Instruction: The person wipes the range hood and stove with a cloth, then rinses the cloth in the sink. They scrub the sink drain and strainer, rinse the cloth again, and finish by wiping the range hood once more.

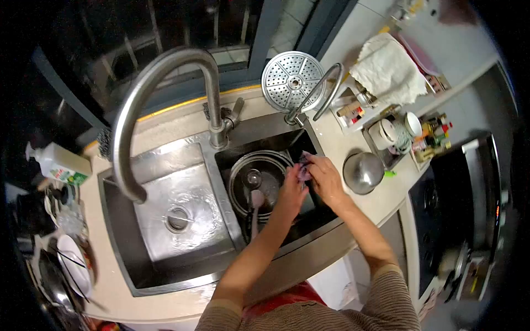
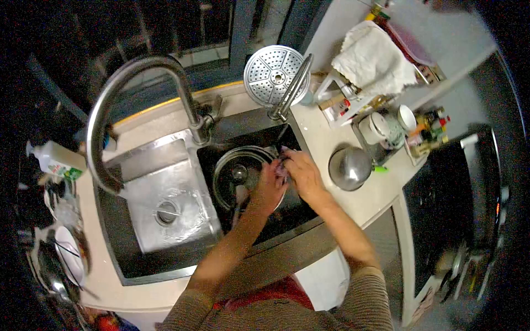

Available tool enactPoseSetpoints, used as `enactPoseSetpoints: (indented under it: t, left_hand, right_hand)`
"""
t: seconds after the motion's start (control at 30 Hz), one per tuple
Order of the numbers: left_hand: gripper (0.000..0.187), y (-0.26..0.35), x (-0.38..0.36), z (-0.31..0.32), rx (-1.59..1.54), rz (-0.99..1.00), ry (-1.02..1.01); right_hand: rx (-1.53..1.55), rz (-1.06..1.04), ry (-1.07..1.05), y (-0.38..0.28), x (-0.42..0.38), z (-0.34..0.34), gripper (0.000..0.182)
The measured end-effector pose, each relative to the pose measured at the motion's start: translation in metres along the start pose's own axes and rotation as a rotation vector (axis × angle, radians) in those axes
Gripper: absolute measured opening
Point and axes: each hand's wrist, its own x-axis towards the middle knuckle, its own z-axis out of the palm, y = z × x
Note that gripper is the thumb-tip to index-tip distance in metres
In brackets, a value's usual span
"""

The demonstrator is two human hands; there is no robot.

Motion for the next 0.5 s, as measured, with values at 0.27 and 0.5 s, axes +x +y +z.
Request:
enactPoseSetpoints:
  t: [0.27,0.5]
  left_hand:
    - [0.076,-0.071,0.08,0.033,-0.401,-0.07,0.141]
    - [0.066,-0.044,0.166,0.0,-0.4,0.011,0.387]
  right_hand:
    - [-0.773,-0.51,-0.676,0.086,0.003,0.022,0.041]
    - [-1.025,-0.521,-0.996,0.115,0.071,0.103,0.043]
